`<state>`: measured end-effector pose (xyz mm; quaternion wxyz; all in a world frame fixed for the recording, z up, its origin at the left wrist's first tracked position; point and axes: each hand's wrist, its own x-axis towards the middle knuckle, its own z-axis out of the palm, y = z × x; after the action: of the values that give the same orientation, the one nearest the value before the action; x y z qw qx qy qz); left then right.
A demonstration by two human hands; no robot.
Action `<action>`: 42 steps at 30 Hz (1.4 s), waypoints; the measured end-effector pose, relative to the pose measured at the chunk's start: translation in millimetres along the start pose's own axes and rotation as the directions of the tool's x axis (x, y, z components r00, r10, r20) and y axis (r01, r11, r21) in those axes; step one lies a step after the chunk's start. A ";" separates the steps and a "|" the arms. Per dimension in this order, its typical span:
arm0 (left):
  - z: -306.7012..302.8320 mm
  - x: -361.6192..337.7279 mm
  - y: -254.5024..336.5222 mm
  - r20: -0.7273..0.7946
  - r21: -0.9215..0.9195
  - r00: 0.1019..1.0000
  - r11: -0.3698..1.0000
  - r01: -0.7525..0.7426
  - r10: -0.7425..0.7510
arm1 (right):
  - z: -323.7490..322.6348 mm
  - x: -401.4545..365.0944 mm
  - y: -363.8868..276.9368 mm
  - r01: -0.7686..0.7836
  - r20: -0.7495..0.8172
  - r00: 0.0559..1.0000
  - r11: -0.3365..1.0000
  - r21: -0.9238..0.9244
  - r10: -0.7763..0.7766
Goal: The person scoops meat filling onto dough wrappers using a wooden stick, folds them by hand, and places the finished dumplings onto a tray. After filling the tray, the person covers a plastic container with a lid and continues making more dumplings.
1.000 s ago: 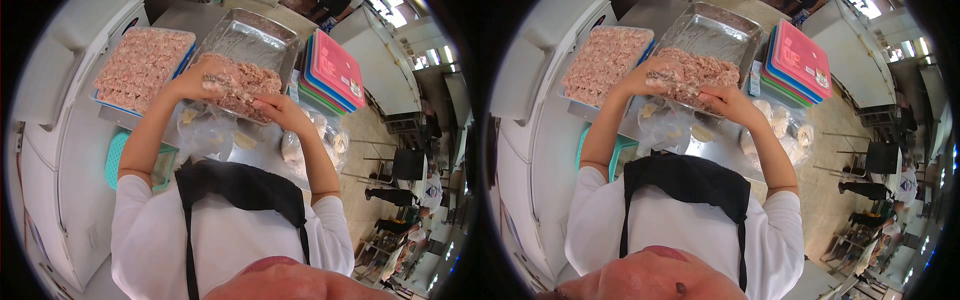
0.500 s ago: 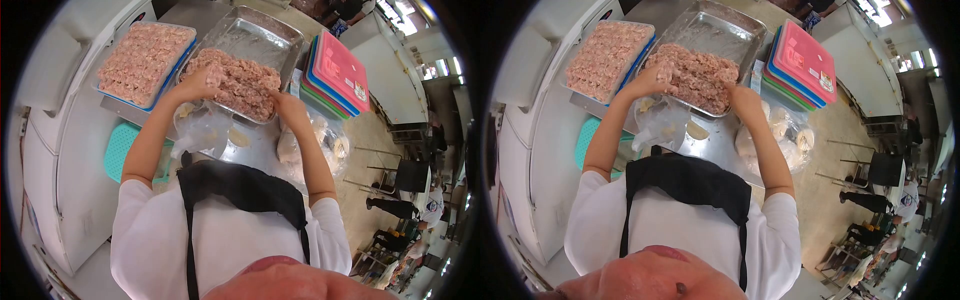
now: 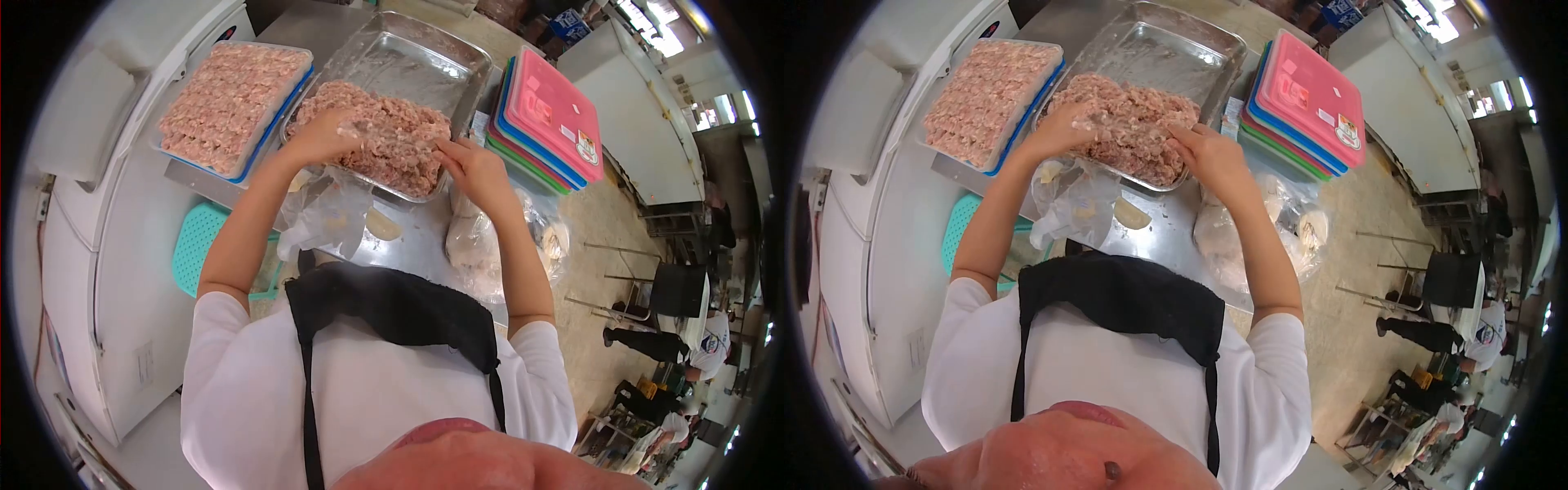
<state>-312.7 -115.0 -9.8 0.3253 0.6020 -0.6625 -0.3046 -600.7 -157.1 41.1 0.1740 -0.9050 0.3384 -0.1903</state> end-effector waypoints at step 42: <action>-53.0 -8.7 20.8 0.037 -0.032 0.981 0.981 -0.192 0.193 | -14.6 -2.5 -47.6 -0.229 0.035 0.972 0.893 0.387 0.233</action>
<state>-282.3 -105.1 38.1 0.3485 0.5245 -0.7195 -0.2930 -583.2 -124.3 74.3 0.3690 -0.8048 0.4001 -0.2369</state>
